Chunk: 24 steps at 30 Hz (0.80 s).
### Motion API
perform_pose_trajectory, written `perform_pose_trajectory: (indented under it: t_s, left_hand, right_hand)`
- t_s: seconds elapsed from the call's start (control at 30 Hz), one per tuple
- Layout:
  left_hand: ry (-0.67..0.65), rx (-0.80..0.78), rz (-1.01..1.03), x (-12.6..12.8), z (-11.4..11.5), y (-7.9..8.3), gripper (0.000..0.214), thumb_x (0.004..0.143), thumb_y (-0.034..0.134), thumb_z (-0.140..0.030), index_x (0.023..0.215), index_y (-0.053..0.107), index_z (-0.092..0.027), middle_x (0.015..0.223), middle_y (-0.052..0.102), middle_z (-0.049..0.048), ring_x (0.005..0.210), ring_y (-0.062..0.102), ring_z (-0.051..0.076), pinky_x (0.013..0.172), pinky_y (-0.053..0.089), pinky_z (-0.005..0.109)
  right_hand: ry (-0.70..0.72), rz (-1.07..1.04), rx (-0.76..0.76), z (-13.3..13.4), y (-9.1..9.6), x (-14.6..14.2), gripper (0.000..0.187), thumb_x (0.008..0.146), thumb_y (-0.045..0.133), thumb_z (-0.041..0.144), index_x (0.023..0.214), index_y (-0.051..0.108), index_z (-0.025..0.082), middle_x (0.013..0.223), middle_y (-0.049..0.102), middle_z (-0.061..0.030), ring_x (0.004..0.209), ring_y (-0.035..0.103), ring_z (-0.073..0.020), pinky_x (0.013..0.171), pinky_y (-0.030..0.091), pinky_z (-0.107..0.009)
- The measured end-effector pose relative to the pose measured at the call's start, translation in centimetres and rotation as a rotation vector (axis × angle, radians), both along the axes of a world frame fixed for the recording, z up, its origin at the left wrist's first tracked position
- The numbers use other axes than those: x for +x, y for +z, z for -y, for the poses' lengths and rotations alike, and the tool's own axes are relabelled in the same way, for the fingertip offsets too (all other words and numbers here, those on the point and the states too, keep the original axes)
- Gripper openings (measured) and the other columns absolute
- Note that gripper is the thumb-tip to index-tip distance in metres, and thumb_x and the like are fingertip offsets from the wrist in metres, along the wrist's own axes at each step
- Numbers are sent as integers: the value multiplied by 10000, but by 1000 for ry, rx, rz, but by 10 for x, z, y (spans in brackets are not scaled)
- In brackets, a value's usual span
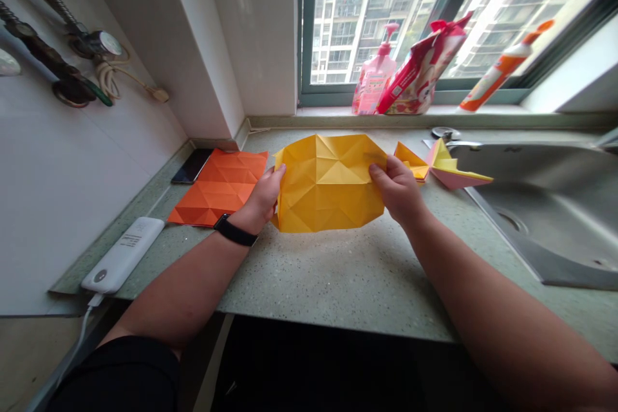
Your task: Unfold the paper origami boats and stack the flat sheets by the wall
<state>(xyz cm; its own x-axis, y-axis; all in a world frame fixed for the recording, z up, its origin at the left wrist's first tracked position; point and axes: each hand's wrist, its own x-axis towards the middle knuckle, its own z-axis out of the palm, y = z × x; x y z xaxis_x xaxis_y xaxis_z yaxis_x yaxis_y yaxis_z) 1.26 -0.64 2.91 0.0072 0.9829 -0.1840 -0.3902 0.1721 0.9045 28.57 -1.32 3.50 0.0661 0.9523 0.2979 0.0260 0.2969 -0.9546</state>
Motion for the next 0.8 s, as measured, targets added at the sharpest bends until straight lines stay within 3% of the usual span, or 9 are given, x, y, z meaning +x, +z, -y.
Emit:
perform_pose_trajectory:
  t_s: [0.13, 0.3, 0.5, 0.67, 0.8]
  left_hand:
    - [49, -22, 83, -6, -7, 4, 258, 1044, 674, -327, 1240, 761, -182, 1157, 842, 113, 1159, 804, 286, 987, 668, 398]
    - [6, -29, 151, -14, -8, 11, 275, 1014, 675, -272, 1245, 775, -161, 1161, 849, 117, 1188, 795, 280, 1059, 646, 418]
    - [61, 55, 138, -14, -4, 13, 230, 1020, 731, -378, 1099, 785, -169, 1167, 845, 122, 1236, 774, 295, 1096, 626, 435]
    - [200, 117, 76, -18, -9, 10, 156, 987, 753, -335, 975, 763, -180, 1091, 843, 103, 1212, 775, 277, 1107, 607, 423]
    - [233, 218, -1, -19, -14, 8, 110, 985, 743, -295, 926, 745, -203, 1048, 832, 65, 1214, 762, 265, 1081, 602, 386]
  right_hand:
    - [-41, -7, 21, -9, 0, 14, 327, 849, 805, 563, 1044, 731, 312, 1060, 823, -57, 1032, 781, -304, 841, 657, -433]
    - [-20, -13, -38, -17, 0, 32, 304, 833, 820, 506, 1059, 781, 307, 1053, 837, -62, 996, 799, -313, 836, 669, -451]
    - [11, -37, -78, -19, -4, 36, 353, 795, 855, 467, 1100, 816, 294, 1049, 848, -52, 976, 802, -310, 872, 668, -473]
    - [26, -36, -78, -18, -3, 37, 327, 814, 838, 462, 1097, 814, 301, 1075, 849, -48, 1002, 805, -306, 901, 667, -473]
    - [-4, -58, -52, -17, -1, 36, 315, 798, 850, 484, 1054, 802, 306, 1064, 853, -53, 982, 812, -310, 867, 678, -467]
